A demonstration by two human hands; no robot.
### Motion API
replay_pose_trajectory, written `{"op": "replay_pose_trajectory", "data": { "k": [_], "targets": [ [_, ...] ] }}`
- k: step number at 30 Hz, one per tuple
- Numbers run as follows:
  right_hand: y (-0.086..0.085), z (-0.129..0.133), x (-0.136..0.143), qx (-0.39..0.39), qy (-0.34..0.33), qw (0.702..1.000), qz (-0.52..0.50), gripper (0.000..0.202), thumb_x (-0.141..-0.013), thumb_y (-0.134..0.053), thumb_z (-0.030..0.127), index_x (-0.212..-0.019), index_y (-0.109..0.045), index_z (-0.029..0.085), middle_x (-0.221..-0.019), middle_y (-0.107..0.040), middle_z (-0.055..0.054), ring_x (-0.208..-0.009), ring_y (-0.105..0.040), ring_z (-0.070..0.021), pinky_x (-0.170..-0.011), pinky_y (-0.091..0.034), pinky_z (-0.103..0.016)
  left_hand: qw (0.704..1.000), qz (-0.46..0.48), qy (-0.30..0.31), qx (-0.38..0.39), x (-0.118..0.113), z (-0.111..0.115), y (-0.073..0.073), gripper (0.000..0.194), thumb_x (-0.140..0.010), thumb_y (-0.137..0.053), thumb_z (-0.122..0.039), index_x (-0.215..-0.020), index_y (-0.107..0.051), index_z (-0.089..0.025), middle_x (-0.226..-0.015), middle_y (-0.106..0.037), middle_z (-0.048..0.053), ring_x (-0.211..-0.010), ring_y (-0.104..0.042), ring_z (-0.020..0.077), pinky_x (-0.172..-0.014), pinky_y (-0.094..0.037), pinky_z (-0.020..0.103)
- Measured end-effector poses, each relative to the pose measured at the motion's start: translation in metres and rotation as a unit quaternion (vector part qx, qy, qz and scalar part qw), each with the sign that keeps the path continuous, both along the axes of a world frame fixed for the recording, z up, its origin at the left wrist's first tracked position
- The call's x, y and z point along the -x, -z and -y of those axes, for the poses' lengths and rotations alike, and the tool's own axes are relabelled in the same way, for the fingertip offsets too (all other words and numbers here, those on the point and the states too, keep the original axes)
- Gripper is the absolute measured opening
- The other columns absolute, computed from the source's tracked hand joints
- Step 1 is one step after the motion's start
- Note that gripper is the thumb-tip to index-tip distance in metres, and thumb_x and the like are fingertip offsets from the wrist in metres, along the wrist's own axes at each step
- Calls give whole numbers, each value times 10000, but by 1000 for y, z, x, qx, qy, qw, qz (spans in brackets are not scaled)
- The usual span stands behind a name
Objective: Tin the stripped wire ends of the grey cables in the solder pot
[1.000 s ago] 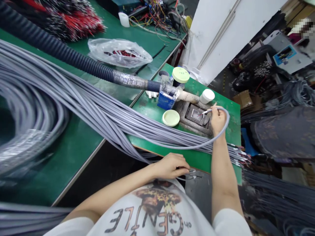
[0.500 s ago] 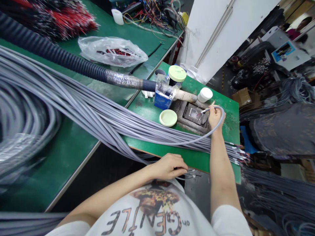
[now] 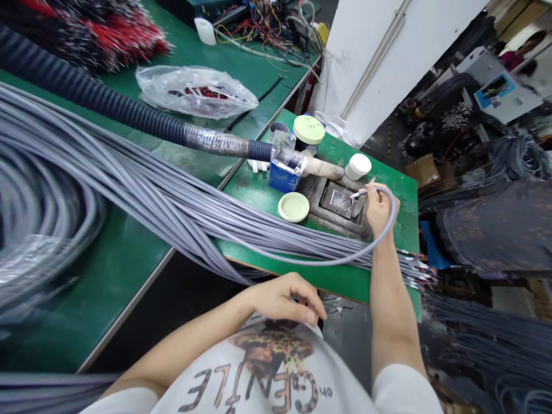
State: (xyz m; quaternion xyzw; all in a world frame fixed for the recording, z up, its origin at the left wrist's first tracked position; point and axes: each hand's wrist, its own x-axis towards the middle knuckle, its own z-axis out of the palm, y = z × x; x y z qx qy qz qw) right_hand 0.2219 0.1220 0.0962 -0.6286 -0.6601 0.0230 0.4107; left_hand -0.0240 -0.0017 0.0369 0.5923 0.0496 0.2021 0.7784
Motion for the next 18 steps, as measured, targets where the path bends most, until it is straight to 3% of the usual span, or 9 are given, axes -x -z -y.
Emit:
{"op": "replay_pose_trajectory", "data": {
  "k": [2,3,5,7,10,13,18],
  "targets": [
    [-17,31,16,-37,-53,998,24,212,-920,-500,303,-945,-676,186,-892,-717,-63,-893,-663,-207,-855,-505,-366,994,34,31,96,10,-3,-11,463,-794,-638,-506,-1016,-725,-109,-808,-737,114,-659,-645,154,-566,-462,225],
    [-24,47,23,-46,-88,994,34,195,-917,-509,286,-973,-678,207,-936,-716,-62,-917,-661,-212,-854,-511,-377,992,32,10,125,13,-5,-14,468,-782,-648,-517,-991,-732,-107,-786,-736,116,-651,-644,154,-545,-449,220],
    [-31,80,37,-62,-163,982,71,181,-897,-548,262,-1018,-683,256,-1009,-709,-57,-953,-653,-224,-828,-523,-391,984,13,-78,160,13,-8,-15,463,-787,-638,-528,-953,-737,-108,-756,-730,113,-646,-638,146,-505,-405,201],
    [-33,107,46,-58,-270,951,137,221,-878,-588,241,-1079,-669,282,-1052,-720,-40,-1016,-632,-237,-871,-507,-427,969,8,-167,183,7,-10,-11,483,-811,-593,-554,-922,-736,-107,-739,-721,107,-629,-619,131,-477,-365,190],
    [-28,135,54,-38,-370,900,227,308,-867,-609,189,-1164,-631,266,-1122,-716,-28,-1105,-587,-237,-957,-449,-463,950,14,-234,208,-4,-10,-1,535,-793,-578,-606,-776,-729,-93,-649,-678,79,-543,-546,95,-465,-332,193],
    [-24,151,57,-19,-394,879,268,326,-873,-602,161,-1187,-623,244,-1145,-709,-27,-1143,-560,-220,-998,-406,-452,929,0,-262,263,-10,-6,5,496,-760,-639,-579,-701,-715,-92,-543,-597,25,-477,-460,60,-472,-296,191],
    [-18,165,52,19,-399,879,261,317,-888,-569,143,-1190,-626,221,-1189,-687,-40,-1156,-534,-226,-990,-397,-453,920,-9,-256,295,-12,0,8,449,-731,-691,-545,-748,-737,-99,-555,-594,17,-476,-450,50,-504,-304,196]
  ]
}}
